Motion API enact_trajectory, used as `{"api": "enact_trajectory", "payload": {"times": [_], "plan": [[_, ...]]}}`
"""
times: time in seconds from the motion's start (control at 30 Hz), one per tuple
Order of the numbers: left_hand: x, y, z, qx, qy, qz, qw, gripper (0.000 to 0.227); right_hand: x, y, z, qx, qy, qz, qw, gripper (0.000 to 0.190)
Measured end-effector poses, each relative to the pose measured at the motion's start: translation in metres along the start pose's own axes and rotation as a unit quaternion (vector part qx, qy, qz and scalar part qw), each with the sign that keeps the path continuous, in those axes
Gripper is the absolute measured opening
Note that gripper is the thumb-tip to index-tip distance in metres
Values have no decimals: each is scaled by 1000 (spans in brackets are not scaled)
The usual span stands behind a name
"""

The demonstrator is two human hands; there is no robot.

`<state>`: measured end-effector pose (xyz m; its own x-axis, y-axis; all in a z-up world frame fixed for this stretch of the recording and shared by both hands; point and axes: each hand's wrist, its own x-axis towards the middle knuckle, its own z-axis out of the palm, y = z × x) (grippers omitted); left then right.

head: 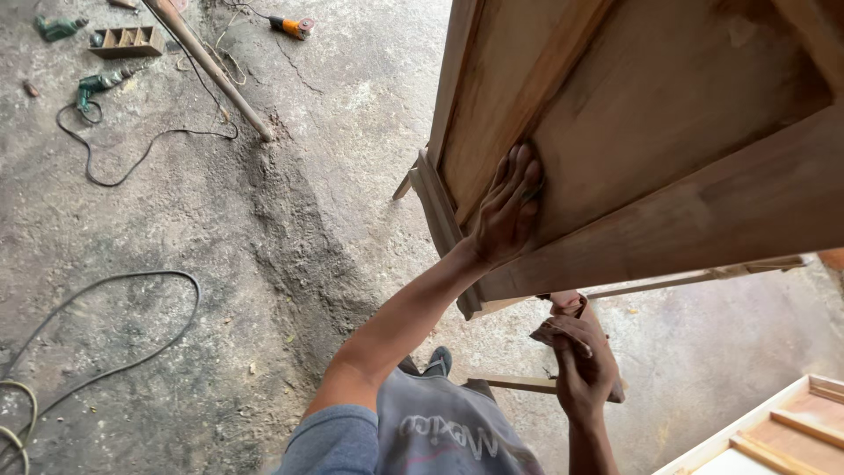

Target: The person sands the wooden panels and frame of a cabinet using a piece of sandpaper, rubbing multiple surfaces and edges by hand.

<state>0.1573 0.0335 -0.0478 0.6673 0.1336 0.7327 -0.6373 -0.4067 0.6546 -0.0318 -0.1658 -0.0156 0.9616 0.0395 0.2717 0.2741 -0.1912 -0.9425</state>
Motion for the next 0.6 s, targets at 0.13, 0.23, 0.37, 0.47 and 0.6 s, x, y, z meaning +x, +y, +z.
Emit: {"api": "enact_trajectory", "payload": {"times": [0.13,0.23,0.37,0.47,0.6], "plan": [[-38,-16,12,0,6,-48,999,34,-8,-4,4,38,-1,59,998,12],[-65,-32,27,-3,10,-78,997,34,-11,-10,3,11,-46,8,999,12],[-122,-48,14,-17,-4,-147,989,35,-19,-8,4,42,-38,31,998,12],[-177,-27,-48,-131,-89,-406,900,43,-22,-3,13,74,-62,100,990,13],[-188,9,-78,-341,182,-513,767,50,-18,-2,40,-73,-48,79,993,17]]}}
